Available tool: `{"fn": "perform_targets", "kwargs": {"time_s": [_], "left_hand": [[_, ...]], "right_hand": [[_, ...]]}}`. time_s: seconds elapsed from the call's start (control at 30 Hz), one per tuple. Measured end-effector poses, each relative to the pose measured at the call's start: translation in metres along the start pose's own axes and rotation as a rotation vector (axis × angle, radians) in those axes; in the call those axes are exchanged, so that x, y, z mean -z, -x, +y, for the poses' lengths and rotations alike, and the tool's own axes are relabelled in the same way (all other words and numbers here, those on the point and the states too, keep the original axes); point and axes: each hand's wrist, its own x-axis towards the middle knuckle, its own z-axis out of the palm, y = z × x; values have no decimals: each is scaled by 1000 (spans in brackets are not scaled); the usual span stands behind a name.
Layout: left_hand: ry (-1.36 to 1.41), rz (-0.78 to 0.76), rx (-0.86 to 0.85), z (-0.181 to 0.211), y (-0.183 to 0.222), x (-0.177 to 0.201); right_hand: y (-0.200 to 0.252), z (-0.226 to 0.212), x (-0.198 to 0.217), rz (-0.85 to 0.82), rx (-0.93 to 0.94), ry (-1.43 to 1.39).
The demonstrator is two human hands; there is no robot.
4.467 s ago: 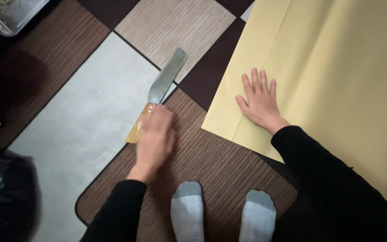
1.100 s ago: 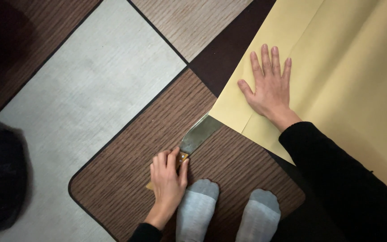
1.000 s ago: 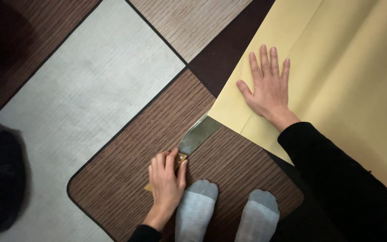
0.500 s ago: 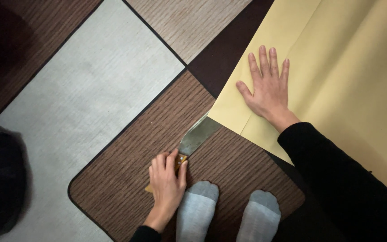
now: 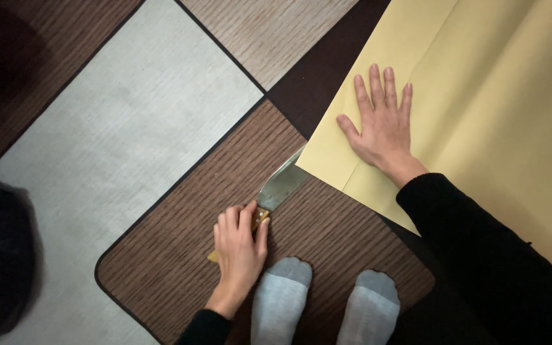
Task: Folding a large sheet of paper and cutting it into strips using a knife.
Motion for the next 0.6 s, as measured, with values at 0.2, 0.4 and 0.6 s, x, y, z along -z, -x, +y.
{"fn": "perform_targets", "kwargs": {"time_s": [0.2, 0.4, 0.6], "left_hand": [[-11, 24, -6, -11, 25, -1], [-48, 27, -5, -20, 40, -7], [-29, 26, -45, -10, 14, -3]], "right_hand": [[10, -11, -2, -48, -15, 53], [27, -11, -18, 27, 28, 33], [28, -11, -18, 19, 26, 36]]}}
